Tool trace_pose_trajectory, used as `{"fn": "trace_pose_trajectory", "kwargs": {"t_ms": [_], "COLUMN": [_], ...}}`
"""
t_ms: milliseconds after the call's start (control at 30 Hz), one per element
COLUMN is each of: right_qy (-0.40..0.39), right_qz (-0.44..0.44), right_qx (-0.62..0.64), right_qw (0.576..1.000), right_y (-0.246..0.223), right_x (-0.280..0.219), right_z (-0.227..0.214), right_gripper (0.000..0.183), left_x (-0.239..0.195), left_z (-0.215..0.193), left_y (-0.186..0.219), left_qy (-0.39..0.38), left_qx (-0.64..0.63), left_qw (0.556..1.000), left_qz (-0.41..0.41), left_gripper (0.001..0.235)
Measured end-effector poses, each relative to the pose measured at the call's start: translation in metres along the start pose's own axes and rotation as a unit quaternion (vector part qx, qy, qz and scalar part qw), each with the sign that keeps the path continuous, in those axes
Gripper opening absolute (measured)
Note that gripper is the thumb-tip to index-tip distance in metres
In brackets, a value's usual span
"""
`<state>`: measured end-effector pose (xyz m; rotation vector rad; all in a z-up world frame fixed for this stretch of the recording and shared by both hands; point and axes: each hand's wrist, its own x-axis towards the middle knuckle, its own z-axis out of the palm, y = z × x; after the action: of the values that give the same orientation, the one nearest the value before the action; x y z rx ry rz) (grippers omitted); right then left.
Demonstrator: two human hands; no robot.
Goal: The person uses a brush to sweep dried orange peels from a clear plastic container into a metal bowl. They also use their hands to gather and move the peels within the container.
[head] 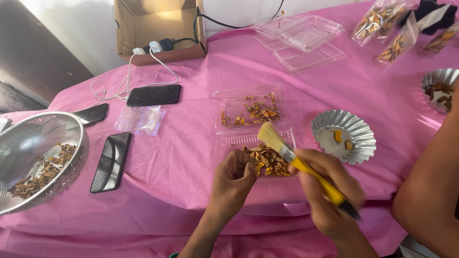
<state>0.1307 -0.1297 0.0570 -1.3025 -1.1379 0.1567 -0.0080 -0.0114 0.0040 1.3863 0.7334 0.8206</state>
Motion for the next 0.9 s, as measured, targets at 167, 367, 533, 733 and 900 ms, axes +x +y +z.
{"fn": "trace_pose_trajectory", "kwargs": {"t_ms": [167,367,533,733,900], "right_qy": [-0.15,-0.087,-0.189,-0.064,-0.164], "right_qz": [-0.001,0.02,-0.055,0.025,0.091], "right_qx": [-0.019,-0.04,-0.045,-0.008,0.096], "right_qw": [0.989,0.995,0.98,0.998,0.978], "right_y": [0.024,0.011,0.027,0.028,0.036], "right_x": [-0.009,-0.011,-0.008,0.009,0.003], "right_z": [-0.028,-0.035,-0.026,-0.001,0.013], "right_gripper": [0.032,0.026,0.024,0.021,0.018], "left_x": [0.002,-0.001,-0.003,-0.007,-0.015], "left_z": [-0.002,-0.001,-0.002,0.0,0.003], "left_y": [-0.001,0.0,0.002,0.002,0.006], "left_qy": [-0.004,-0.003,-0.016,-0.034,-0.046], "left_qx": [-0.017,-0.014,-0.036,-0.027,0.001], "left_qw": [1.0,1.0,0.999,0.999,0.999], "left_qz": [-0.01,-0.017,-0.013,0.001,-0.004], "left_gripper": [0.02,0.019,0.02,0.02,0.025]}}
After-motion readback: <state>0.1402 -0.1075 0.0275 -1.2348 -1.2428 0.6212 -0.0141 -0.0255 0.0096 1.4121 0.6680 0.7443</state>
